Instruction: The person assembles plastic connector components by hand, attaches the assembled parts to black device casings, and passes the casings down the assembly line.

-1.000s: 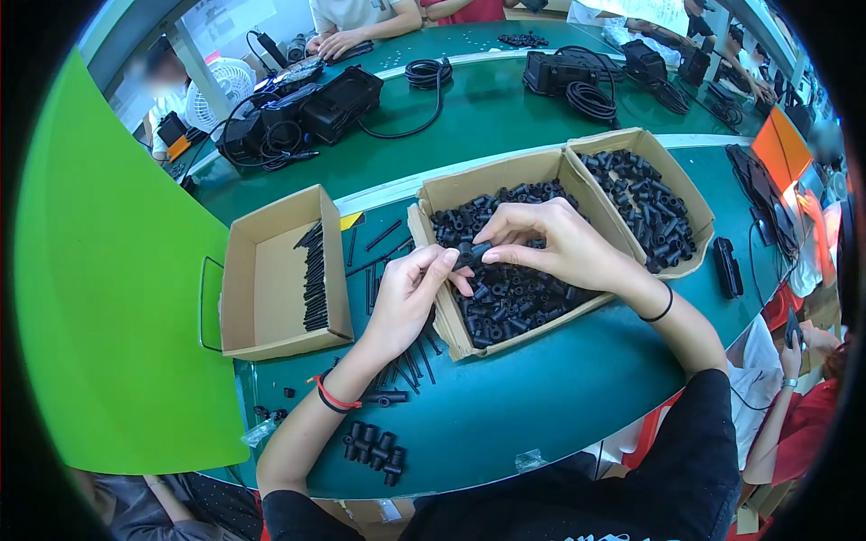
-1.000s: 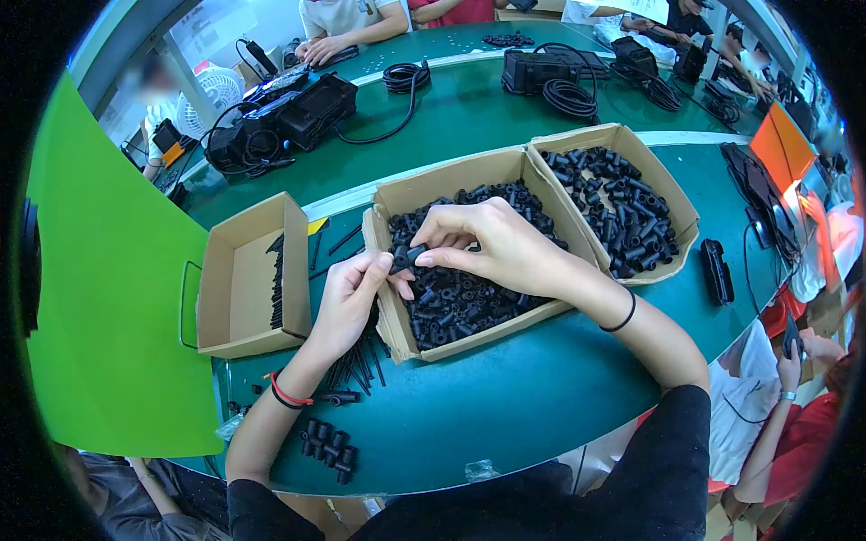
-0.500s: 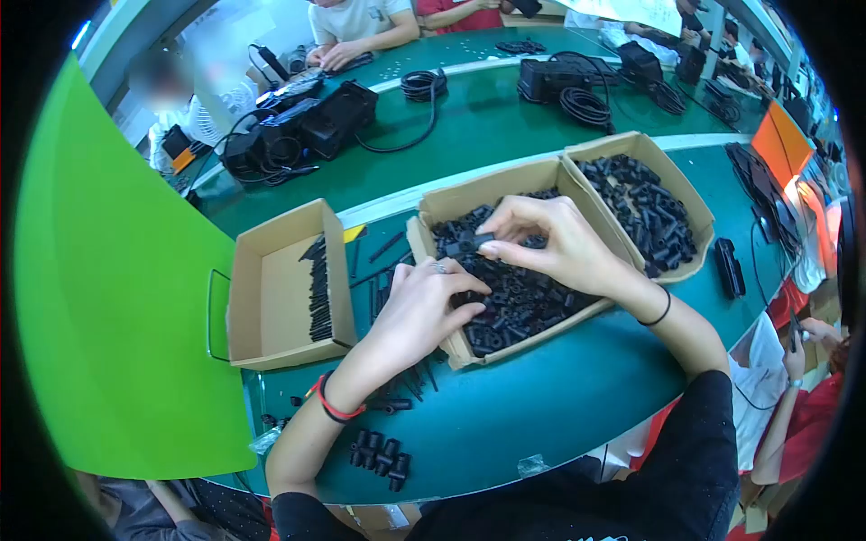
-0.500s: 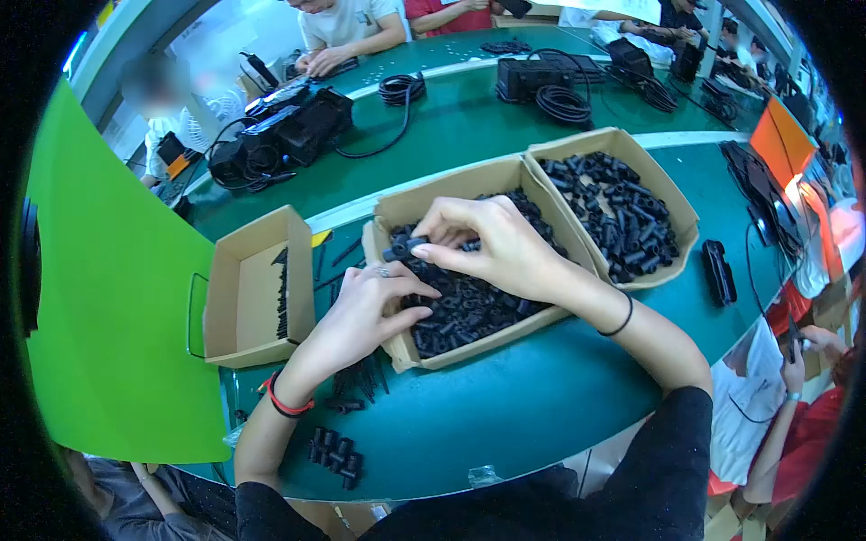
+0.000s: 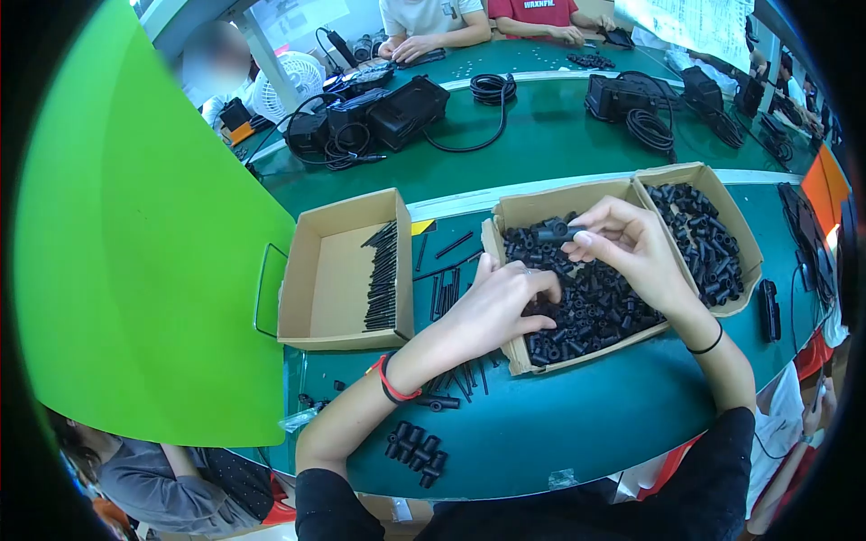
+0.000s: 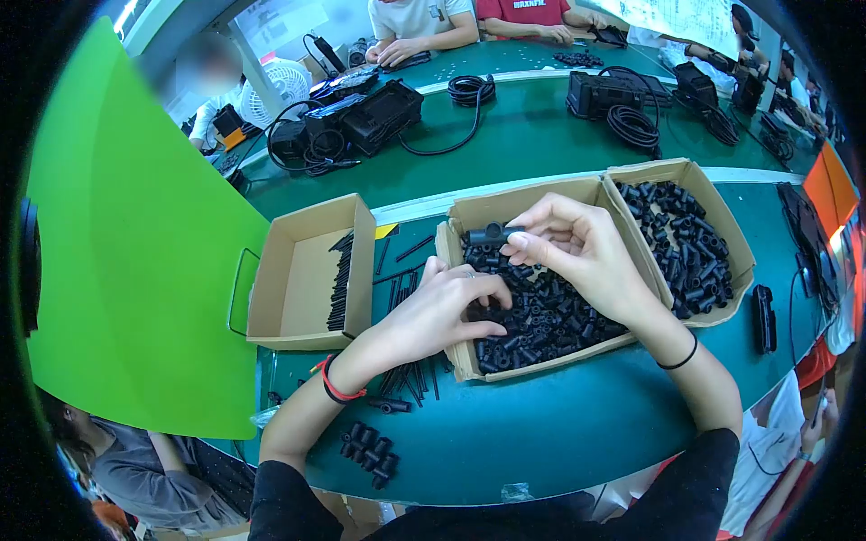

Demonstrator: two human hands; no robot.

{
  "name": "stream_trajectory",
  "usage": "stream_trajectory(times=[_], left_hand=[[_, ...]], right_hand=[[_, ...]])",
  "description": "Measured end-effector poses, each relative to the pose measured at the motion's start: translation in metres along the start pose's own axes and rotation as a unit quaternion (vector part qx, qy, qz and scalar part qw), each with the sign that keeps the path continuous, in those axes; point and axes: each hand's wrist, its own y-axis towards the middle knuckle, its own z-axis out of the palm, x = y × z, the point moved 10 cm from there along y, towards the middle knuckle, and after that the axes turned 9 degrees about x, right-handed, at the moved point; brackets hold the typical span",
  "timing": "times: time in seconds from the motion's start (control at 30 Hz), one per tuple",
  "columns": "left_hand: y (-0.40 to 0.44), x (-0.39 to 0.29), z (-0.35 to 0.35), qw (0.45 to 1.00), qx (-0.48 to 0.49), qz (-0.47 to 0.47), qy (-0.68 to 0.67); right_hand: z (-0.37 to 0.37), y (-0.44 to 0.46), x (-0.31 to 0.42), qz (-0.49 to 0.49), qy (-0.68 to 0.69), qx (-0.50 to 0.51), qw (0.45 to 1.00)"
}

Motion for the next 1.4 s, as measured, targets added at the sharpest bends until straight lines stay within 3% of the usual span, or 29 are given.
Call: stream_trajectory(times=[0.13, 0.33, 0.43, 0.53, 0.6, 0.83, 1.03, 1.1, 1.27, 1.4], left_hand=[[0.005, -0.008, 0.008, 0.997, 0.006, 0.045, 0.065], [0.002, -0.006, -0.009, 0.998, -0.051, 0.024, 0.008], [0.001, 0.002, -0.026, 0.985, -0.131, 0.043, -0.106], [-0.001, 0.024, -0.029, 0.897, -0.145, 0.027, -0.417], [-0.008, 0.033, -0.042, 0.873, -0.218, 0.018, -0.435], [-0.007, 0.033, -0.039, 0.916, -0.168, 0.023, -0.363], [-0.008, 0.038, -0.033, 0.929, -0.182, -0.018, -0.323], [-0.008, 0.031, -0.034, 0.959, -0.174, -0.016, -0.224], [-0.008, 0.034, -0.033, 0.951, -0.187, -0.022, -0.245], [-0.011, 0.027, -0.037, 0.963, -0.209, -0.015, -0.171]], right_hand=[[0.003, 0.001, 0.0, -0.005, -0.002, 0.007, 1.0], [-0.005, 0.0, -0.004, 0.007, 0.013, -0.002, 1.0], [-0.011, 0.001, -0.006, 0.024, 0.037, 0.005, 0.999], [-0.015, 0.0, -0.005, 0.041, 0.044, 0.006, 0.998], [-0.02, -0.001, 0.003, -0.002, -0.034, -0.012, 0.999], [-0.002, -0.002, 0.011, -0.071, -0.181, 0.024, 0.981], [-0.015, -0.004, 0.005, -0.061, -0.145, -0.007, 0.987], [-0.011, -0.004, 0.004, -0.067, -0.178, 0.01, 0.982], [-0.009, -0.002, 0.002, -0.072, -0.186, 0.022, 0.98], [-0.002, -0.004, 0.007, -0.082, -0.206, 0.045, 0.974]])
